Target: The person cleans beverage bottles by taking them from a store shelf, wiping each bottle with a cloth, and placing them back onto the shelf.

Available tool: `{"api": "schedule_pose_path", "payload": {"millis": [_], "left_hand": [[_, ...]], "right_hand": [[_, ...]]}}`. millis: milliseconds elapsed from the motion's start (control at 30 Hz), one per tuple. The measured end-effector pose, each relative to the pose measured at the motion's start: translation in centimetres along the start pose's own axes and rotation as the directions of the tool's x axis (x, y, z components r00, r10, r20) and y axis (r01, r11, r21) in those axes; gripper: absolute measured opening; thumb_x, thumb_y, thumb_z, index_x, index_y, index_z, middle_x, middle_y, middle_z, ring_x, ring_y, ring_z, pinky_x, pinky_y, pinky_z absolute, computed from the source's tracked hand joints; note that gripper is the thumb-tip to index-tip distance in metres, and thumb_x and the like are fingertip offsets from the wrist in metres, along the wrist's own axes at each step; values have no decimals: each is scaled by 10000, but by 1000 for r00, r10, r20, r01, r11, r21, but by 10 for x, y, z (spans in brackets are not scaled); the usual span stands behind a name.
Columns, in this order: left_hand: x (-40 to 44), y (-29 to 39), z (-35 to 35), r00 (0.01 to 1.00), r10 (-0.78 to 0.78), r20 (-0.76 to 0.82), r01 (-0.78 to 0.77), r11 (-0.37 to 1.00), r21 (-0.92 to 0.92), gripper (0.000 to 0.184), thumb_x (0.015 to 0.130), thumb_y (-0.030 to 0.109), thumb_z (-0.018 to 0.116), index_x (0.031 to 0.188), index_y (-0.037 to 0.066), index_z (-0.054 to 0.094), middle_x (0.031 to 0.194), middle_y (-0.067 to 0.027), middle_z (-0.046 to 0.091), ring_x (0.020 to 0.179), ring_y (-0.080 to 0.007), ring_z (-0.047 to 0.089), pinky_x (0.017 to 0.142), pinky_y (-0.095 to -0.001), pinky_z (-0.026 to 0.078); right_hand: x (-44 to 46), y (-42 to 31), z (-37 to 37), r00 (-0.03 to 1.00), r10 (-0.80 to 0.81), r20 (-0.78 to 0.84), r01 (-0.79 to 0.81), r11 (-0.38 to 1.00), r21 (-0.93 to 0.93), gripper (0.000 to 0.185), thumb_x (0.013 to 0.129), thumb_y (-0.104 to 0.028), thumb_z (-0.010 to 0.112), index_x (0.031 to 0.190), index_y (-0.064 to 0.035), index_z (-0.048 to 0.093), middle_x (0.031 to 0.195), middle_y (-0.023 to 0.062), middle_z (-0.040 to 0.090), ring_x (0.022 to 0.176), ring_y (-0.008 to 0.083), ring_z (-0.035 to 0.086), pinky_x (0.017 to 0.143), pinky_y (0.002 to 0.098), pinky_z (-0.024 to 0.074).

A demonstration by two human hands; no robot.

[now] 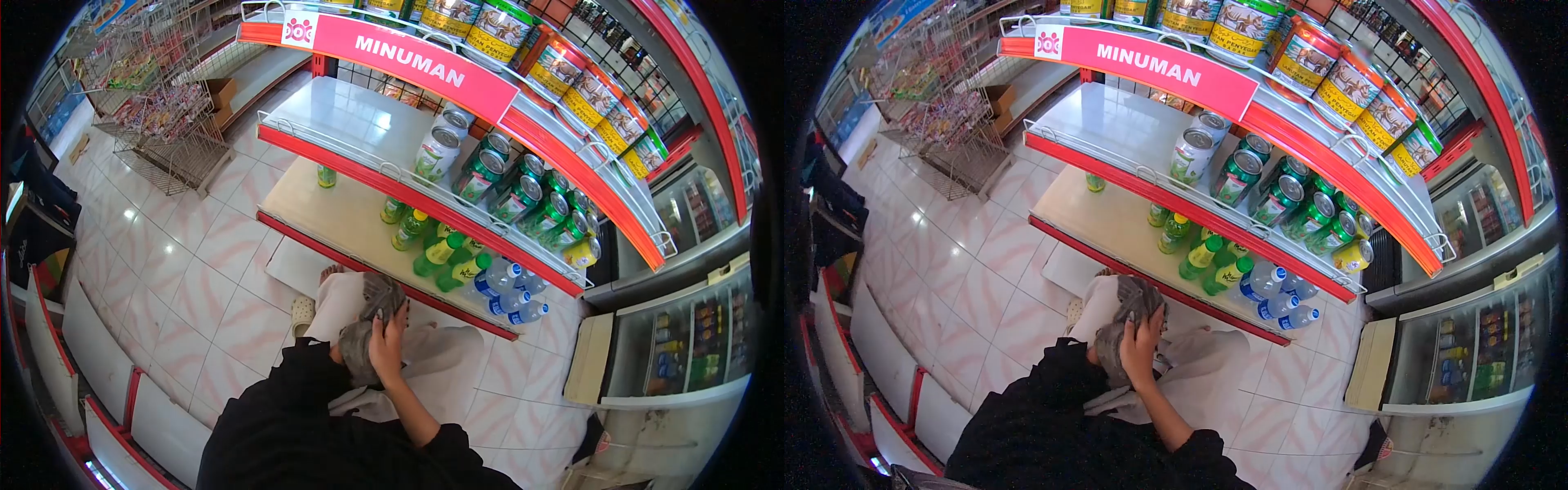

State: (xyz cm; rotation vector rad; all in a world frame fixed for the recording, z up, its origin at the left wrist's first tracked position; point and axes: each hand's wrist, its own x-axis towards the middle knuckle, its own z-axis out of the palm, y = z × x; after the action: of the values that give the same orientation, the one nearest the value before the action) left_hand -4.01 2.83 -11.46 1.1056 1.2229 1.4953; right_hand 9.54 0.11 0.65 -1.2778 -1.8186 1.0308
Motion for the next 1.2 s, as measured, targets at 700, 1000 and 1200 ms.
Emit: {"api": "schedule_pose_path", "payload": {"millis": [700,1000,1200], "left_hand": [[-22,69,40,794,-302,528,589,164,-791,658,841,544,318,1268,43,309,1257,-199,376,1137,-349,393,944,-456,327],[-17,6,30,999,15,-44,-27,958,-286,538,886,358,372,1282,10,267,1304,-121,322,1175,-254,339,992,-367,273],[-2,24,10,1000,-6,-15,10,975,223,542,871,357,398,1289,37,271,1308,-122,316,1188,-249,318,994,-351,259]], "right_hand": [[-51,-1,-24,940,-213,267,227,974,-21,421,798,-86,452,1206,6,408,1376,210,138,1267,382,138,1012,414,171],[39,-11,-17,857,-371,357,420,905,-68,396,804,-116,459,1167,42,432,1349,194,241,1250,354,214,1009,407,194],[65,9,-1,957,-197,212,172,976,130,368,851,-131,430,1188,16,426,1319,181,314,1242,279,263,1001,331,205]]}}
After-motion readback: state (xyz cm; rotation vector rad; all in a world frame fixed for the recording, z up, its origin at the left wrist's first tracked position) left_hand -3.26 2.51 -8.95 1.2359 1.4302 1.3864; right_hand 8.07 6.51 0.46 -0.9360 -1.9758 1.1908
